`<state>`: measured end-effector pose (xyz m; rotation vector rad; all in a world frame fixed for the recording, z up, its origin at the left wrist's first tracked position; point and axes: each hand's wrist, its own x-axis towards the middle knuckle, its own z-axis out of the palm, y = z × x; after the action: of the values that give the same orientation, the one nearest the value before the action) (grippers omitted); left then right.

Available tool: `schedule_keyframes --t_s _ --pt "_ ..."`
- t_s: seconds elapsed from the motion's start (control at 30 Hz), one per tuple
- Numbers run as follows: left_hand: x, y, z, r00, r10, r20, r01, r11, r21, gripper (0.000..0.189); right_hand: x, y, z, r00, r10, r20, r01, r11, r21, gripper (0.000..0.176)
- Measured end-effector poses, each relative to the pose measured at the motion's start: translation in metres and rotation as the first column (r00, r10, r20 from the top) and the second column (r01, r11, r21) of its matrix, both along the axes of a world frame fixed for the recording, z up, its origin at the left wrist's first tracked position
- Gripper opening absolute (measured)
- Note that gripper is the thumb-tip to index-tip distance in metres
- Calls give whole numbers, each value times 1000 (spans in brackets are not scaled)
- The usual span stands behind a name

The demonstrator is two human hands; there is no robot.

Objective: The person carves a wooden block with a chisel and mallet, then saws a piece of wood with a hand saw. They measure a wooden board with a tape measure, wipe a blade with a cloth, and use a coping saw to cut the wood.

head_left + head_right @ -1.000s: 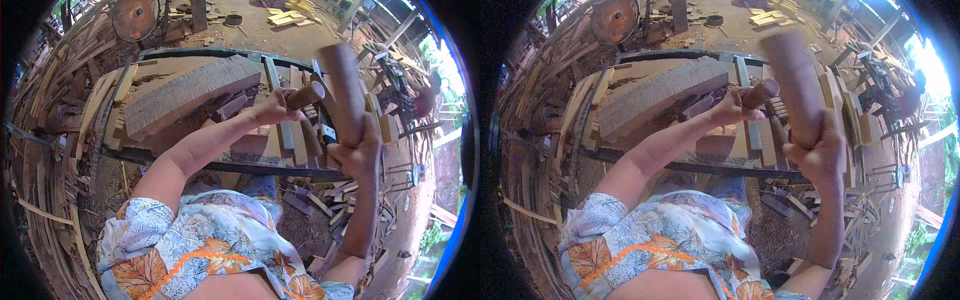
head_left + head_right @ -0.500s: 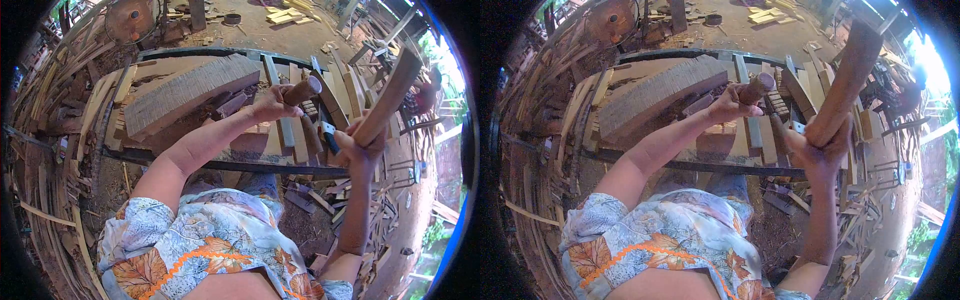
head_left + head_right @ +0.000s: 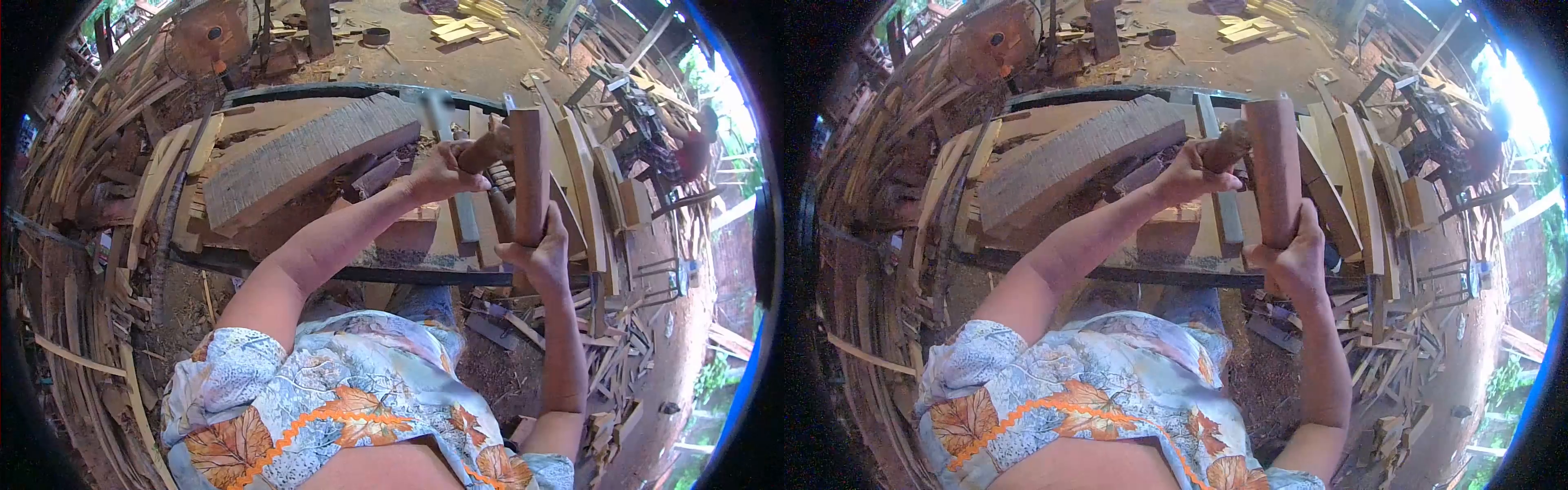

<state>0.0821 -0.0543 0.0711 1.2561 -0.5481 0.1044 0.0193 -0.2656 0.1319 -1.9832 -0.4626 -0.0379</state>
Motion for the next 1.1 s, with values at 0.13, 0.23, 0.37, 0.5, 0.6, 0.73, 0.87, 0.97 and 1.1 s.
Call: schedule_keyframes --t_s 0.13,0.23,0.37,0.5,0.6,0.73,0.87,0.97,1.1 --pt "-18 14 6 992 125 -28 -123 991 48 20 -1 5 -29 973 39 -229 11 978 210 51" --pt "-21 20 5 972 232 -30 -232 973 2 16 -2 17 -72 881 28 -473 97 966 239 47" --pt "-20 26 -3 821 565 -81 -561 825 67 14 -6 35 -104 761 7 -648 172 962 213 43" --pt "-17 23 -4 657 740 -145 -753 634 -174 20 -4 40 -123 710 43 -703 141 969 202 44" --pt "-17 31 -5 586 799 -138 -808 560 -185 20 -2 39 -122 681 37 -731 148 971 187 47" --pt "-25 32 12 776 611 -157 -629 766 -130 20 1 36 -129 681 75 -728 142 962 232 38" --pt "-27 22 21 851 517 -92 -518 855 12 21 -1 37 -122 669 85 -738 141 961 239 38" --pt "-23 18 15 884 461 -74 -462 887 0 20 -2 37 -129 695 88 -714 174 943 285 38" --pt "-21 21 16 933 353 -77 -355 934 -26 22 -1 35 -130 679 112 -726 150 946 286 39"
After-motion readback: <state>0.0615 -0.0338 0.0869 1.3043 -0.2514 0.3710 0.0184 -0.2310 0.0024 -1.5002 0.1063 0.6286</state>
